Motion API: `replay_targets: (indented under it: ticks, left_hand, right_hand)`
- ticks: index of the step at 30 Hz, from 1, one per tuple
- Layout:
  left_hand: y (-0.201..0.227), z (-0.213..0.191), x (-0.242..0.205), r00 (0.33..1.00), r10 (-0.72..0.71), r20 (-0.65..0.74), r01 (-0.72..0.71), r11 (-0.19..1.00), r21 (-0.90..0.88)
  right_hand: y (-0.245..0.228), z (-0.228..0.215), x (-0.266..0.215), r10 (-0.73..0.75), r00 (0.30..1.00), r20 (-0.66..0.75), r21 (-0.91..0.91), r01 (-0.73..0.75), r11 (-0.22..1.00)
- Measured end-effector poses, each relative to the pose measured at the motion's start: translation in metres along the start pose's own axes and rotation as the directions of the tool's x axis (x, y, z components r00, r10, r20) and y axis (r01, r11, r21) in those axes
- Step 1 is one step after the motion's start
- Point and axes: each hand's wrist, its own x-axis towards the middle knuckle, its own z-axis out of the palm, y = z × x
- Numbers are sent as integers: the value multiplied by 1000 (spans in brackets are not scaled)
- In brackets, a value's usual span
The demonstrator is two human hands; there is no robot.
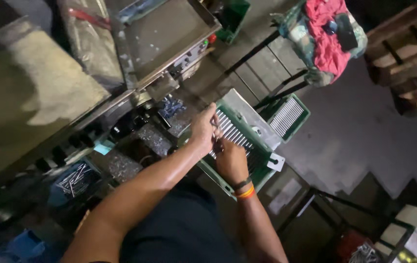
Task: The person repeatedly picks up metal rods from a blue tray, inserts them into a grinding machine, operates a lever to process them, and then places the finished rods into a green bin. The process is repeated multiple times throughout the clip.
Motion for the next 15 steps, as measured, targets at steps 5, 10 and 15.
replay_targets:
  ticks: [5,10,15]
  left_hand:
    - [56,-53,8,923,278,-265,-234,954,186]
    - [130,-131,-33,888,354,-293,-377,926,-25]
    - [187,-212,-125,788,297,-540,-426,896,-128]
  right_hand:
    - [65,40,-2,189,958,217,20,-197,980]
    - [99,81,7,307,950,-46,-116,-311,943]
    - [80,106,9,188,982,20,-158,-183,970]
